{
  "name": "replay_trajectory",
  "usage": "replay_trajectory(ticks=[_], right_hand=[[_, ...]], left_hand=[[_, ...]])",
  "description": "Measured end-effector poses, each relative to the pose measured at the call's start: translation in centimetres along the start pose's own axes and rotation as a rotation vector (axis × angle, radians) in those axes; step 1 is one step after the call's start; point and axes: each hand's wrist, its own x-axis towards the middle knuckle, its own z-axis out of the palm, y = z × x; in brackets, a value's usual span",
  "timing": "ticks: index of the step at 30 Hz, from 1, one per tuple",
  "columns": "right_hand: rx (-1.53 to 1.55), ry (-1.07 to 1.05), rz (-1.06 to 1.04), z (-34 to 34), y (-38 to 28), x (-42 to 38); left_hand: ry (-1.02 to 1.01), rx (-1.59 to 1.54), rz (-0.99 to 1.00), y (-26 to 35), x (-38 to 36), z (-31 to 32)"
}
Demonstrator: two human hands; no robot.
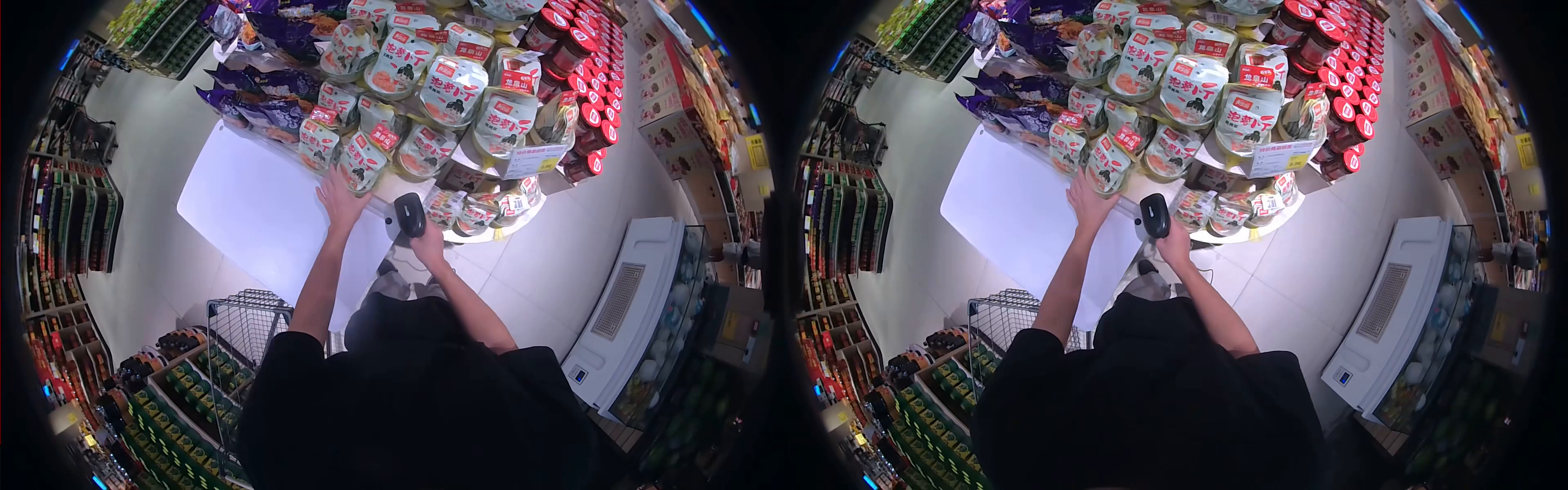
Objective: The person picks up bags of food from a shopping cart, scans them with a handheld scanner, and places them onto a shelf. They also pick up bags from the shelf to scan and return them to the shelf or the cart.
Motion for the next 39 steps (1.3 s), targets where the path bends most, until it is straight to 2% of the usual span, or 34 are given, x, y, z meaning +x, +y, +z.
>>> replay_trajectory(ticks=[3, 7, 9, 11, 15, 17, 19, 21, 23, 26, 29, 30, 32, 33, 35, 37, 39], right_hand=[[0.060, -0.034, 0.010, -1.0, 0.4, -0.3], [0.141, 0.014, -0.105, -4.5, 0.7, -2.6], [0.189, -0.005, -0.104, -6.6, 1.3, -4.1], [0.256, -0.091, 0.116, -8.3, 2.9, -6.1], [0.211, -0.208, 0.045, -11.5, 4.2, -9.4], [0.260, -0.334, 0.019, -11.5, 5.5, -10.7], [0.253, -0.456, -0.005, -10.7, 6.8, -11.9], [0.206, -0.667, 0.109, -9.8, 6.2, -12.6], [0.233, -0.754, 0.039, -7.8, 6.5, -13.6], [0.262, -0.881, 0.001, -5.0, 5.1, -14.9], [0.238, -1.027, 0.047, -3.1, 2.4, -16.1], [0.242, -1.035, -0.074, -2.2, 2.0, -16.6], [0.278, -1.082, -0.087, -0.9, 0.3, -17.7], [0.270, -1.109, -0.072, -0.7, -1.3, -18.2], [0.255, -1.148, -0.103, 0.6, -3.0, -19.6], [0.240, -1.160, -0.120, 2.1, -3.7, -21.3], [0.295, -1.140, -0.108, 4.3, -4.4, -23.6]], left_hand=[[0.077, 0.004, 0.008, 0.5, -0.5, 0.0], [0.170, -0.060, 0.043, 1.5, -1.7, 0.9], [0.215, -0.112, -0.021, 1.5, -2.7, 1.8], [0.254, -0.164, -0.100, 1.7, -5.1, 2.2], [0.229, -0.461, -0.182, 2.8, -15.5, 2.0], [0.133, -0.562, -0.254, 3.6, -22.3, 1.0], [0.043, -0.556, -0.318, 2.8, -29.5, 1.0], [-0.062, -0.541, -0.357, 2.1, -36.0, -0.2], [-0.114, -0.542, -0.487, 0.0, -41.4, -1.0], [-0.051, -0.524, -0.728, -2.1, -45.7, -5.0], [0.168, -0.420, -0.770, -4.1, -48.3, -8.8], [0.214, -0.397, -0.812, -4.7, -49.0, -10.2], [0.269, -0.358, -0.909, -6.6, -50.3, -12.9], [0.433, -0.470, -0.866, -9.9, -52.6, -11.6], [0.594, -0.548, -0.930, -10.2, -53.1, -15.6], [0.659, -0.430, -0.983, -12.9, -55.0, -18.4], [0.715, -0.393, -0.967, -19.0, -58.6, -19.4]])
